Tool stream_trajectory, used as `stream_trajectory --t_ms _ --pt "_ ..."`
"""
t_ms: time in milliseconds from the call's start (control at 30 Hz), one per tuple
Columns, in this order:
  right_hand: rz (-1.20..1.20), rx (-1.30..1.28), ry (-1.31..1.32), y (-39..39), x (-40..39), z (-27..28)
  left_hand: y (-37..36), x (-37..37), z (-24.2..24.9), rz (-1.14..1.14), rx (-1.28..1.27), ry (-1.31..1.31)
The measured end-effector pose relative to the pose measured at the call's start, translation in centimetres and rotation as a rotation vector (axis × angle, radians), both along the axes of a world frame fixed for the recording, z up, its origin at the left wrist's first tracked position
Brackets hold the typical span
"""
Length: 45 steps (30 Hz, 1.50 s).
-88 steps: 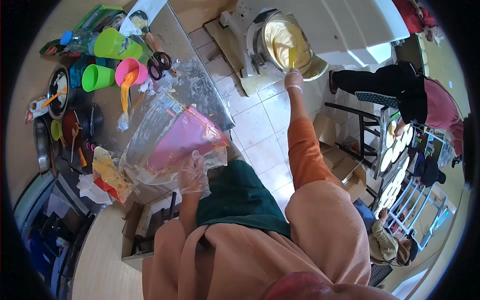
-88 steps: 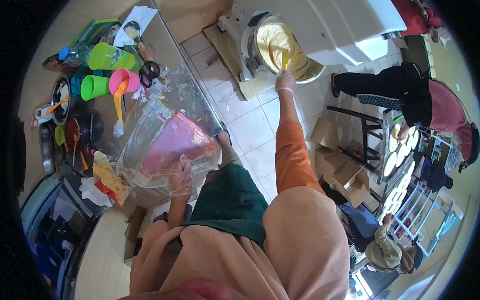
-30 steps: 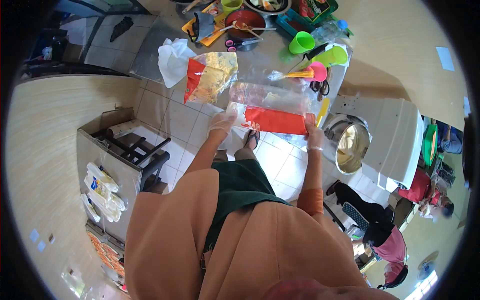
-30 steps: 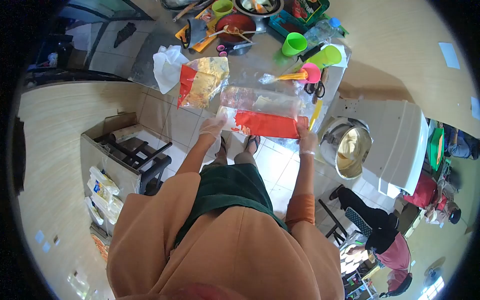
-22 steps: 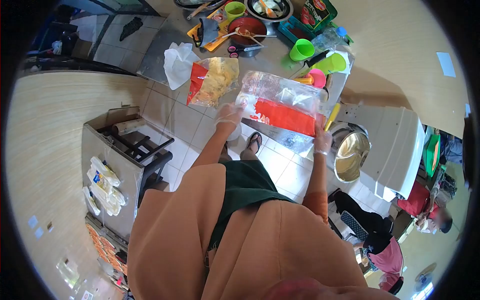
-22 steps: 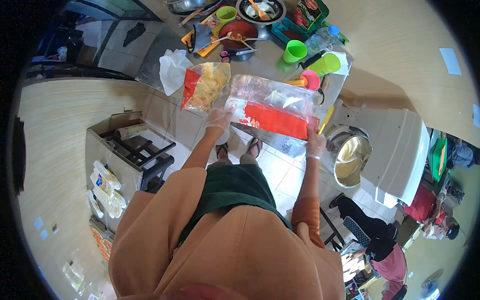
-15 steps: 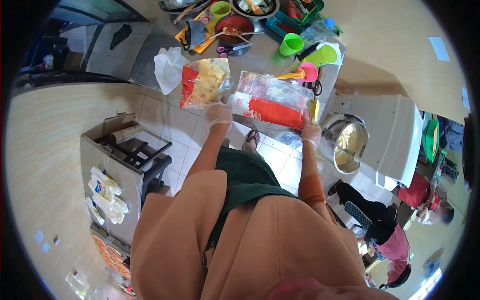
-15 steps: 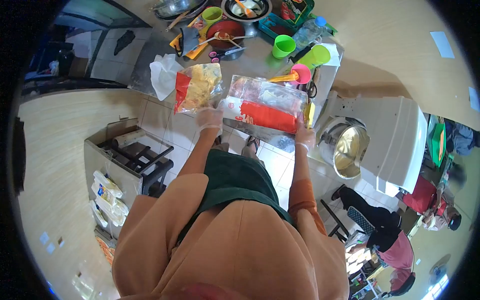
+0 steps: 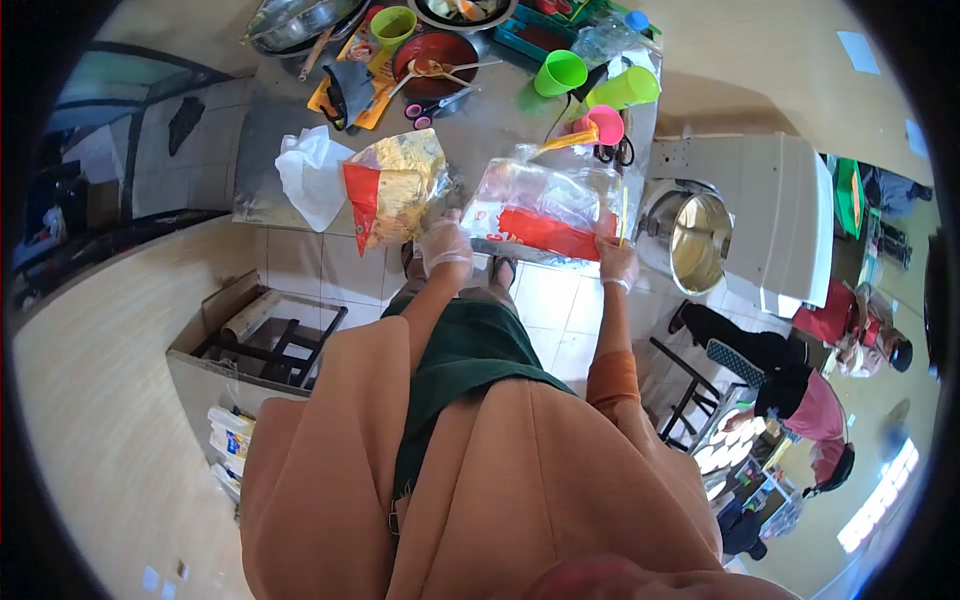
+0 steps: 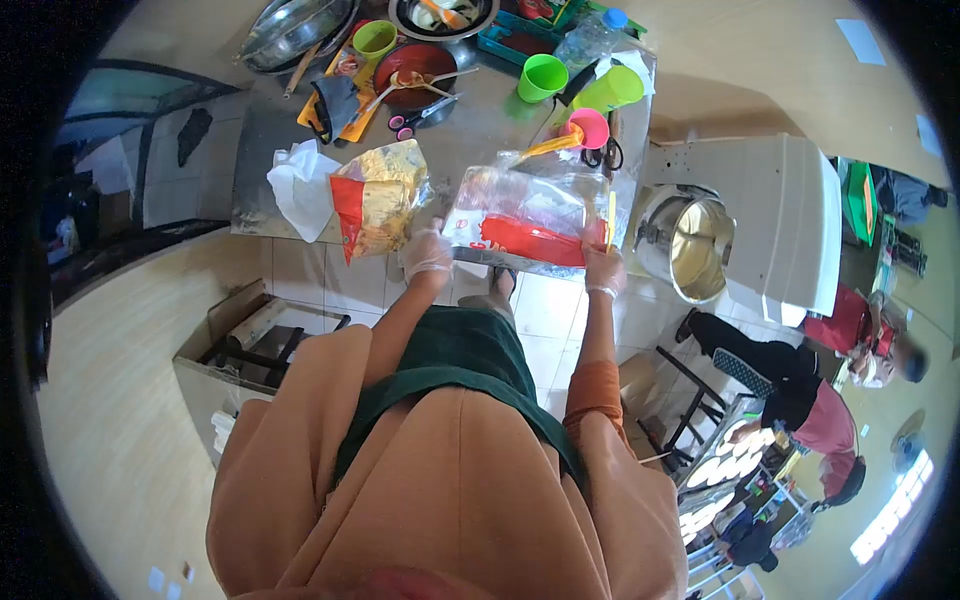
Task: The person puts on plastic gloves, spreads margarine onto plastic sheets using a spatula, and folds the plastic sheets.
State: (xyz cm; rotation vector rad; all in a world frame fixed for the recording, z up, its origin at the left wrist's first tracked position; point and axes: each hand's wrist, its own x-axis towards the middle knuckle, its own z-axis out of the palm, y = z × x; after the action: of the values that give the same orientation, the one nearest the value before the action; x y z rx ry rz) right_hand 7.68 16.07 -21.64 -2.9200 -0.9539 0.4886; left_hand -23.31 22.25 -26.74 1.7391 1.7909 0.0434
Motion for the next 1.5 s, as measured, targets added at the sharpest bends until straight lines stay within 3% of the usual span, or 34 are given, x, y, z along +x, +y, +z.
stream_trajectory --t_ms 100,200,267,300,333,367,400,500,567,633,700,767,800,867,933,967,1000,1100,1167,1233,1267,1367,1433,1467,1500 --pt "0.006 -0.031 -0.157 -1.0 -0.4 -0.7 0.3 -1.0 -0.7 -0.016 -0.083 0.060" --pt "-0.032 0.164 -0.349 0.2 -2.6 -0.3 -0.3 -0.7 2.7 -0.078 0.620 -0.129" --pt "0.093 0.374 -0.326 1.2 -4.5 -0.7 0.1 0.7 5.2 -0.408 0.590 -0.297" --pt "0.156 0.481 -0.316 2.0 -5.6 -0.8 0.2 2.3 3.5 -0.528 0.770 -0.368" --pt "0.300 0.485 -0.310 3.0 -6.4 -1.2 1.4 3.5 4.3 -0.681 0.726 -0.332" --pt "0.447 0.485 -0.300 3.9 -7.3 -1.5 2.5 4.5 3.4 -0.640 0.767 -0.282" --pt "0.434 0.415 -0.169 5.1 -8.4 -1.3 3.7 5.2 1.8 -0.597 0.805 -0.228" --pt "0.371 0.253 -0.188 6.4 -7.9 -2.4 4.5 4.5 -0.5 -0.528 0.817 -0.220" --pt "0.270 0.285 -0.181 6.1 -6.8 -2.2 3.8 2.4 0.6 -0.461 0.776 -0.337" --pt "0.223 0.448 0.018 5.3 -7.1 0.2 2.8 -2.6 4.3 -0.335 0.731 -0.512" --pt "0.097 0.358 0.060 5.2 -9.3 2.1 0.0 -5.9 0.5 0.061 0.786 -0.263" --pt "0.062 0.249 0.128 5.7 -11.5 2.5 -1.2 -9.4 1.0 0.109 0.843 -0.038" --pt "0.165 0.449 0.216 6.1 -14.0 3.3 -1.7 -10.5 1.2 0.089 0.806 0.019" --pt "0.379 0.259 0.317 8.4 -17.1 3.1 -2.7 -12.5 1.2 0.047 0.725 0.130" --pt "0.582 0.347 0.413 10.6 -20.2 1.8 -2.8 -14.8 0.5 -0.091 0.654 0.204" --pt "0.699 0.300 0.321 11.9 -21.5 1.3 -2.8 -15.7 0.1 -0.160 0.620 0.242" --pt "0.661 0.094 0.323 13.4 -22.8 0.6 -2.7 -16.3 -0.2 -0.190 0.621 0.222" --pt "0.664 0.001 0.447 15.3 -24.1 -3.5 -1.6 -18.0 -1.1 -0.256 0.665 0.151" --pt "0.735 -0.035 0.352 15.4 -23.6 -8.4 -1.2 -18.9 -1.6 -0.255 0.733 0.082" --pt "0.520 0.013 0.412 15.9 -25.0 -3.2 -1.2 -20.0 -2.6 -0.134 0.680 -0.067" --pt "0.537 0.008 0.438 16.1 -25.4 -1.8 -1.4 -20.4 -3.1 -0.072 0.651 -0.139" --pt "0.534 0.030 0.521 16.5 -26.3 -1.3 -2.2 -20.8 -3.3 0.528 0.338 -0.641" --pt "0.451 0.092 0.586 16.4 -26.3 -5.1 -1.7 -21.4 -2.0 0.574 0.340 -0.508" --pt "0.618 0.023 0.504 16.5 -26.1 -6.8 -1.4 -21.8 -1.4 0.593 0.340 -0.441" --pt "0.782 -0.045 0.418 16.7 -25.9 -8.4 -1.7 -22.5 -2.3 0.400 0.434 -0.189"
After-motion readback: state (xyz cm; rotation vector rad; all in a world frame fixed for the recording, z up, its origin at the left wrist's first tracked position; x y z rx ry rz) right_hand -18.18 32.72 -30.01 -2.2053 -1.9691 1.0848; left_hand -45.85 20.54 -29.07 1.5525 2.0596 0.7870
